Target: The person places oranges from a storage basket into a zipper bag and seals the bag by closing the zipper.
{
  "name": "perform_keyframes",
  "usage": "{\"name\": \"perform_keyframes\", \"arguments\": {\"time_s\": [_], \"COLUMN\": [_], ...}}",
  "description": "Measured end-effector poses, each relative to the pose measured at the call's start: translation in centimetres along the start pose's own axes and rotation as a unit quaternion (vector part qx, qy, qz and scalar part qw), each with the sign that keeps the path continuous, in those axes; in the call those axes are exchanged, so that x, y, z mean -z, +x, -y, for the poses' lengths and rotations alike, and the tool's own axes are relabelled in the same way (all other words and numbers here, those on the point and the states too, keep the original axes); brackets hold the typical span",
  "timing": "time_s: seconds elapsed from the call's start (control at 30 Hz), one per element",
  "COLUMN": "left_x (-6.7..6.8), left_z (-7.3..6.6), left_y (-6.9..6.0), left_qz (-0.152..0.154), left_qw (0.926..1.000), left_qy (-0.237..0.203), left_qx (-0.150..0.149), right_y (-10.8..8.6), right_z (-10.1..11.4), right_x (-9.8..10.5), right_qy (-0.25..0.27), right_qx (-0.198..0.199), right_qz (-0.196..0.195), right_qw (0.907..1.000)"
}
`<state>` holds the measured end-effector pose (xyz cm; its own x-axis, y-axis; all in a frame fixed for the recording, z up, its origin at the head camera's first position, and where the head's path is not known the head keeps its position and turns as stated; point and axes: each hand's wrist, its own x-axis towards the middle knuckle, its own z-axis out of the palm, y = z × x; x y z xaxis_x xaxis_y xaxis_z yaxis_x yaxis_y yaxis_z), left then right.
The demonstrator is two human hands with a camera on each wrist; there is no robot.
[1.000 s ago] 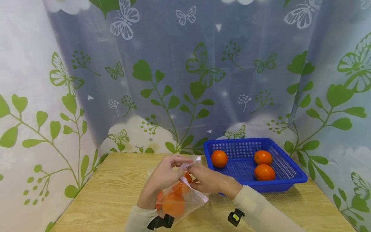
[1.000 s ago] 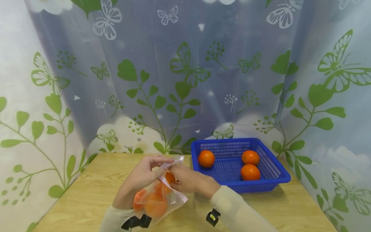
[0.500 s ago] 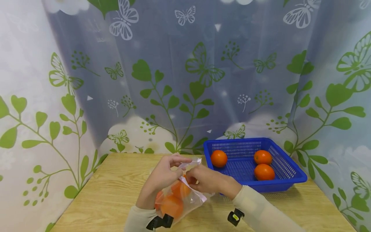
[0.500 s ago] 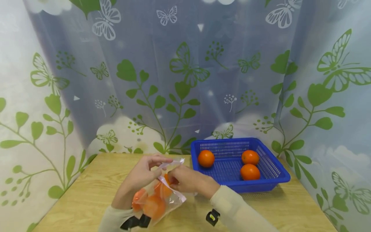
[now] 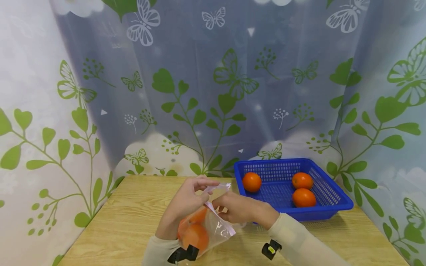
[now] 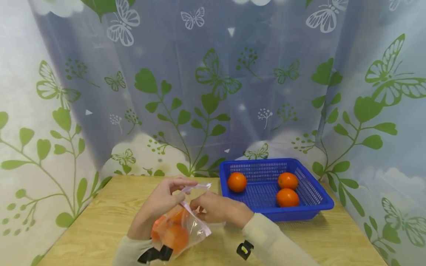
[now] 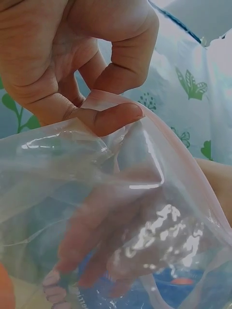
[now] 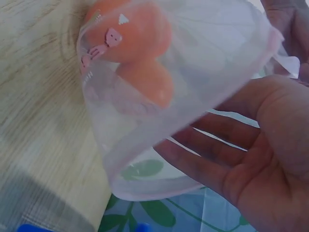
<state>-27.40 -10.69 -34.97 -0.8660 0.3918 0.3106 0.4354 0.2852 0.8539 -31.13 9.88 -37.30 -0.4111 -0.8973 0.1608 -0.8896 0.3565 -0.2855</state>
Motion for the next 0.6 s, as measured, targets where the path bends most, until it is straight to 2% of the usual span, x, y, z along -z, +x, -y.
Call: {"name": "perform_keyframes", "arguments": {"time_s": [0.27,0.6], "left_x": [0.1,0.0], "left_z": [0.0,0.0], "left_y": [0.0,0.1], "left_qz": [0.002,-0.006], "left_qw": [0.9991,0.9991], "left_qy": [-0.039,-0.036], "left_qx": [0.013,0.020], "right_y": [-1.0,-2.6], "right_z": [0.4,-0.2], "right_x": [1.8,4.6], "right_qy": [0.034,0.079], "right_qx": [-0.022,-0.058], "right_qz": [0.007,-0.005], "right_qw": [0.9992,0.9952]}}
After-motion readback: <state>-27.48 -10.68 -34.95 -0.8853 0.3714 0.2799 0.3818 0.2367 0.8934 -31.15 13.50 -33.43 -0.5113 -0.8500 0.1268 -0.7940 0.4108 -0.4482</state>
